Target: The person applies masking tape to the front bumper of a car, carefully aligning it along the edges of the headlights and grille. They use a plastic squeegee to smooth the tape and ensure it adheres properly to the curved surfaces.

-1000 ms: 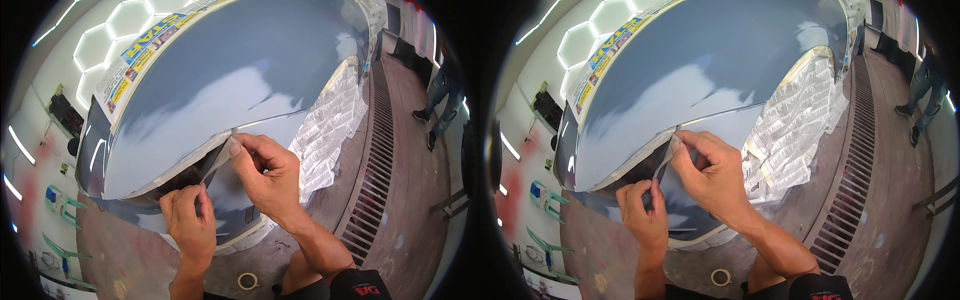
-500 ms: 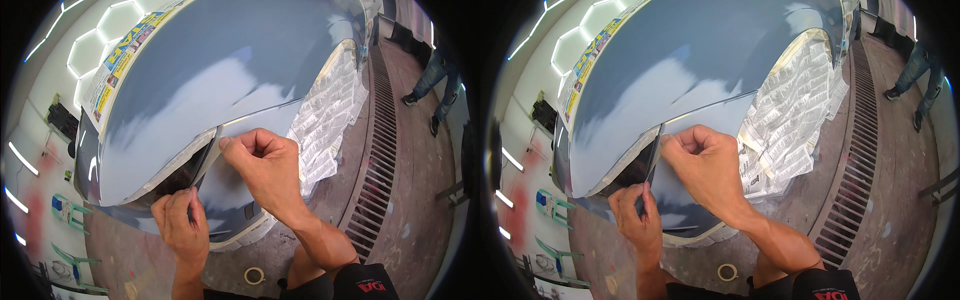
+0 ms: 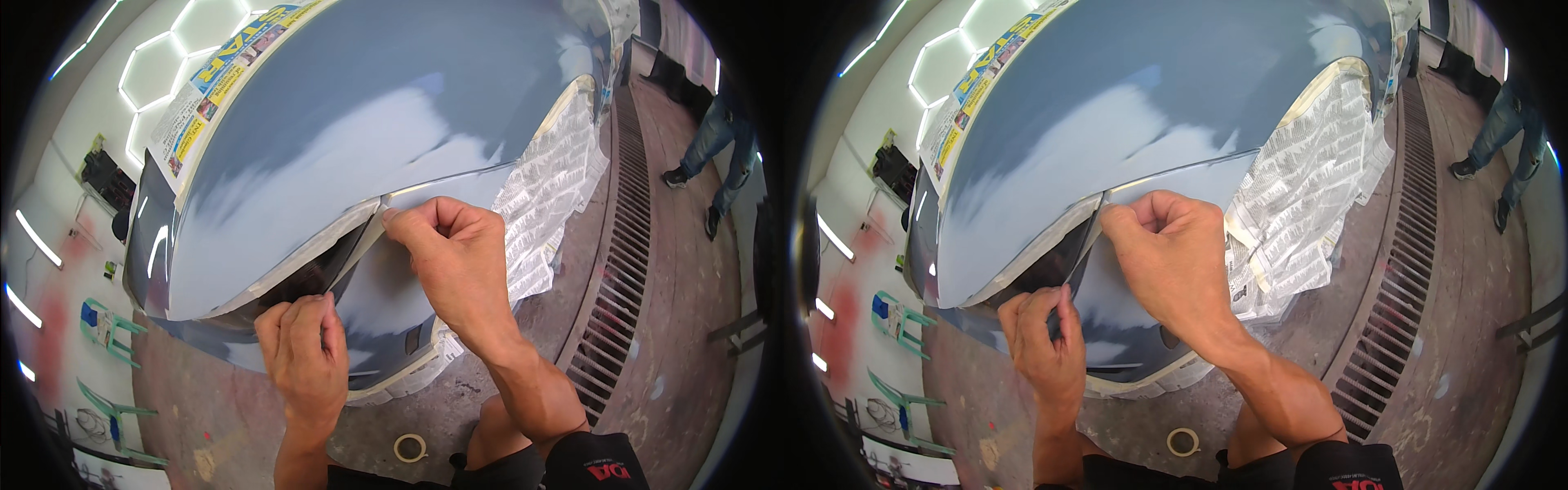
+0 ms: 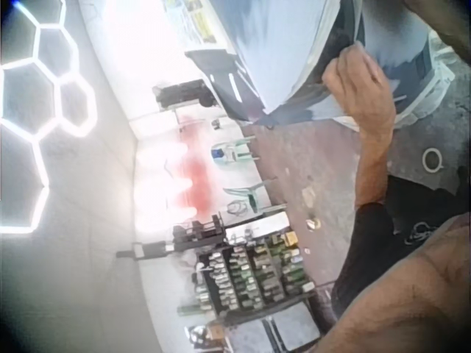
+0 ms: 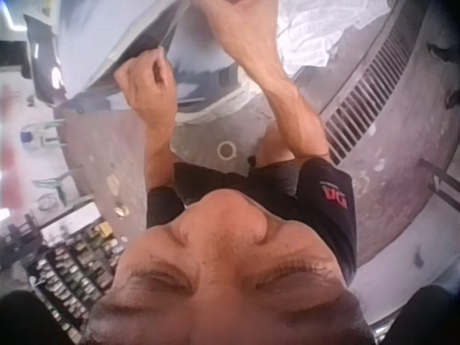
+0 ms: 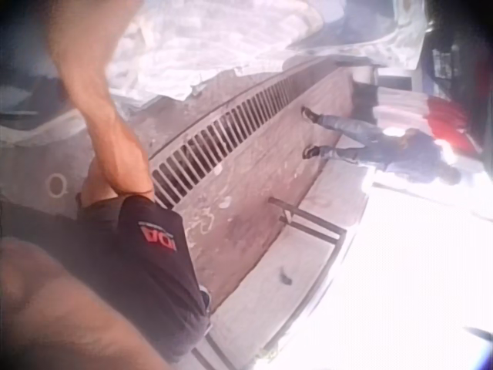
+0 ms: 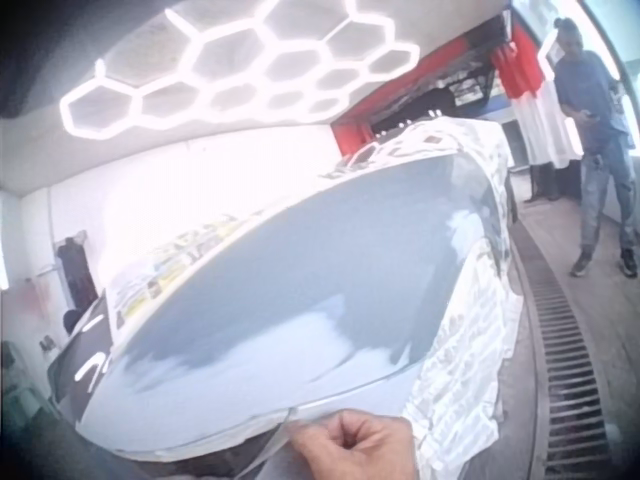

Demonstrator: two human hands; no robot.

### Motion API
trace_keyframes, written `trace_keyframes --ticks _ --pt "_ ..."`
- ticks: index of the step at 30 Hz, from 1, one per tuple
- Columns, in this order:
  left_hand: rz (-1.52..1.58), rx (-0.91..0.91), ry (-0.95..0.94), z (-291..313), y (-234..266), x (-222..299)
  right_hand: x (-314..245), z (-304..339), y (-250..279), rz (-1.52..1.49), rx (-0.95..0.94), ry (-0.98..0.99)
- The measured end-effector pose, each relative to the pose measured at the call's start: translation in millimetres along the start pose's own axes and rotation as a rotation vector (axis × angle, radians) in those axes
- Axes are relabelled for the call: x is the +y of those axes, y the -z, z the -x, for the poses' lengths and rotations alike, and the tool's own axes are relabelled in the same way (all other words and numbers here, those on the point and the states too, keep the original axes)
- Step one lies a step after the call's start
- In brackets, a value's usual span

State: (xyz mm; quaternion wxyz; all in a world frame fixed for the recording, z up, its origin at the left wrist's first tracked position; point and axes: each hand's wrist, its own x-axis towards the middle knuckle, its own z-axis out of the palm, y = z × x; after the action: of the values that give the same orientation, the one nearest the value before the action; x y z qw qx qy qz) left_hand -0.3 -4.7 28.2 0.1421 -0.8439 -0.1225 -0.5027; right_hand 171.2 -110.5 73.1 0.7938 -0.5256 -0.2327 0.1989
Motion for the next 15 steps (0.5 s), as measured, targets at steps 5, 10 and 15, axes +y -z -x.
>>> trace_keyframes --ticks 5,10,15 --pt "0.028 0.018 0.002 -1.2 -2.8 -0.4 -1.5 -4.3 -2.1 0.005 0.021 0.002" --pt "0.049 0.013 0.01 -1.9 -5.3 2.1 -2.7 -6.7 -2.2 0.018 0.034 0.028" --pt "0.042 0.026 0.036 0.0 -5.2 3.1 0.8 -2.9 -6.7 0.026 0.024 0.083"
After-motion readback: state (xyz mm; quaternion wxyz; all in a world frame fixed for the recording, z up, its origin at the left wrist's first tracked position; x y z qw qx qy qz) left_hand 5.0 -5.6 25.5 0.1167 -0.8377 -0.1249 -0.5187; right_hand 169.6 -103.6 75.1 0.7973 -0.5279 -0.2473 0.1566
